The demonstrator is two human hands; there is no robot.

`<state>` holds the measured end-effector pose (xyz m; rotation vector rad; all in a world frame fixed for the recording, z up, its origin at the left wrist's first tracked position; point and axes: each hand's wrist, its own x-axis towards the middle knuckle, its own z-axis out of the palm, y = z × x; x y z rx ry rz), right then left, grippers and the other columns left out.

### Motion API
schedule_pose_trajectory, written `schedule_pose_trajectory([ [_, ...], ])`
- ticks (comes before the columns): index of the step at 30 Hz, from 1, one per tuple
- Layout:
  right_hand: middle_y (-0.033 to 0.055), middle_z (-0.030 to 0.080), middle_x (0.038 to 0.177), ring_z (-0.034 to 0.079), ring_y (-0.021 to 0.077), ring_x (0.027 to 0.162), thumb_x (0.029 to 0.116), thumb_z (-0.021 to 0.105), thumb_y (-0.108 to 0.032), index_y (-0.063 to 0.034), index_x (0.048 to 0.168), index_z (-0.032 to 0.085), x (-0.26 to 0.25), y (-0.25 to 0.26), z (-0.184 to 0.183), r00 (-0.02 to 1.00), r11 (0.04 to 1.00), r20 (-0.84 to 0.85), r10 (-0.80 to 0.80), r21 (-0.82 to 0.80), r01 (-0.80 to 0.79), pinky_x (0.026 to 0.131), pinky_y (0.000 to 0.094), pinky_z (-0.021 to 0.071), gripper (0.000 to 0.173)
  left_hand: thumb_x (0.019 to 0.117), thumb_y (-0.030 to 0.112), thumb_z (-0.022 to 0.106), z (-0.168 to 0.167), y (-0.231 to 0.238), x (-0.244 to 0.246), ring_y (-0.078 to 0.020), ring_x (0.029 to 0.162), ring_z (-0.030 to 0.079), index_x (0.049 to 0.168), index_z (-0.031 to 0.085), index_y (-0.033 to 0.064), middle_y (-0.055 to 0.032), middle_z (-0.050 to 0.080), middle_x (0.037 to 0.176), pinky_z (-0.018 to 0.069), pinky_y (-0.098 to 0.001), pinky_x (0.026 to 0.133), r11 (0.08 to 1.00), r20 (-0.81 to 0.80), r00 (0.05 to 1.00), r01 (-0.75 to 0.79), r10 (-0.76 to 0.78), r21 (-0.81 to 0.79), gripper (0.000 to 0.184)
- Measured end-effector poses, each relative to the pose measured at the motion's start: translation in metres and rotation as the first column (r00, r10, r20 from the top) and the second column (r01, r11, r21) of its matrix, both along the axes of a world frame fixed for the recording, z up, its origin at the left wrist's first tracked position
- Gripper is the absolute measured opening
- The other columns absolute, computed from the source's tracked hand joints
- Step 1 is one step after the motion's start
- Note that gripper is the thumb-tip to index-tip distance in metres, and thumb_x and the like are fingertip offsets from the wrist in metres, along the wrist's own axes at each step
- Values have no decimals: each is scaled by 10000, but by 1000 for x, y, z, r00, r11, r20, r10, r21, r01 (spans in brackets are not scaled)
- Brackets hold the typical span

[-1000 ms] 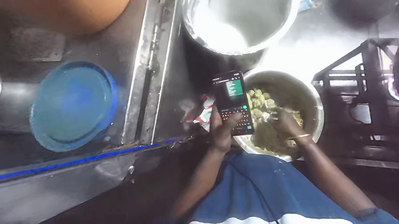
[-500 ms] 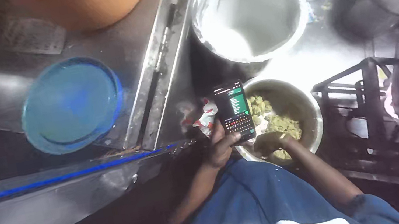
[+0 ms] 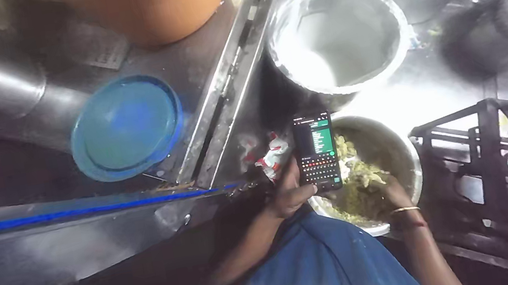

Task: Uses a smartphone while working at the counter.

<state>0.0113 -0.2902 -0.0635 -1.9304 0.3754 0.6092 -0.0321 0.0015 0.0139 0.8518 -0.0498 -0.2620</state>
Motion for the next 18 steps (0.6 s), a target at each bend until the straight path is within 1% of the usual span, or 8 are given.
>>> schedule_pose_trajectory([
  [2,207,690,1197,665,231,1097,883,725,-16,63,1252,656,4,0,-8,987,991,95,132,-27,-130,995,409,534,384,804,-97,649,2,0,0,-392,1097,684,1538,89,134,-157,574,1375,633,-566,792,1000,-5,1000,10,-10,3,952],
  [4,216,684,1192,666,279,1096,812,792,-50,38,1250,647,5,12,0,976,976,85,203,-104,-193,986,466,537,470,792,-119,660,2,0,-1,-393,1086,690,1537,93,134,-160,580,1366,635,-567,793,1000,-7,1000,13,-12,15,970],
  [7,273,672,1135,661,393,1041,844,830,-208,33,1312,590,3,27,7,967,941,-10,255,-227,-250,940,581,516,579,777,-127,657,4,0,-2,-377,1081,698,1536,61,122,-144,584,1367,641,-554,791,999,-19,1000,0,1,54,997],
  [9,260,675,1116,675,398,999,850,817,-258,-44,1486,432,-1,25,-3,917,885,-115,382,-242,-399,909,589,535,774,773,-151,637,5,0,-3,-385,1073,701,1540,49,110,-154,585,1363,644,-555,780,997,-42,999,-11,14,82,1001],
  [11,261,653,1225,668,400,1098,880,779,-246,-76,1623,157,-3,27,-2,808,774,-241,537,-240,-586,987,577,524,984,765,-151,635,4,0,-4,-373,1069,705,1541,44,108,-145,586,1362,646,-550,777,995,-39,999,-18,22,102,1009],
  [12,277,633,1281,649,415,1155,939,722,-238,-69,1637,104,-5,30,5,764,727,-288,578,-243,-642,1025,580,497,947,761,-149,648,2,0,-4,-380,1077,699,1546,44,110,-150,580,1372,642,-557,781,996,-31,999,-19,22,89,1023],
  [14,265,644,1281,653,415,1161,1021,620,-286,-81,1611,236,-8,38,16,738,692,-336,585,-267,-671,1020,586,497,733,750,-128,681,-1,0,-5,-378,1088,693,1555,35,118,-145,571,1383,640,-560,783,996,-28,999,-30,32,86,1062],
  [18,215,672,1265,652,377,1180,997,648,-317,-69,1417,553,-7,39,10,682,630,-330,652,-264,-730,1038,571,494,497,755,-68,738,-4,1,-7,-386,1104,686,1558,21,88,-164,555,1401,641,-564,782,991,-36,997,-67,72,119,1088],
])
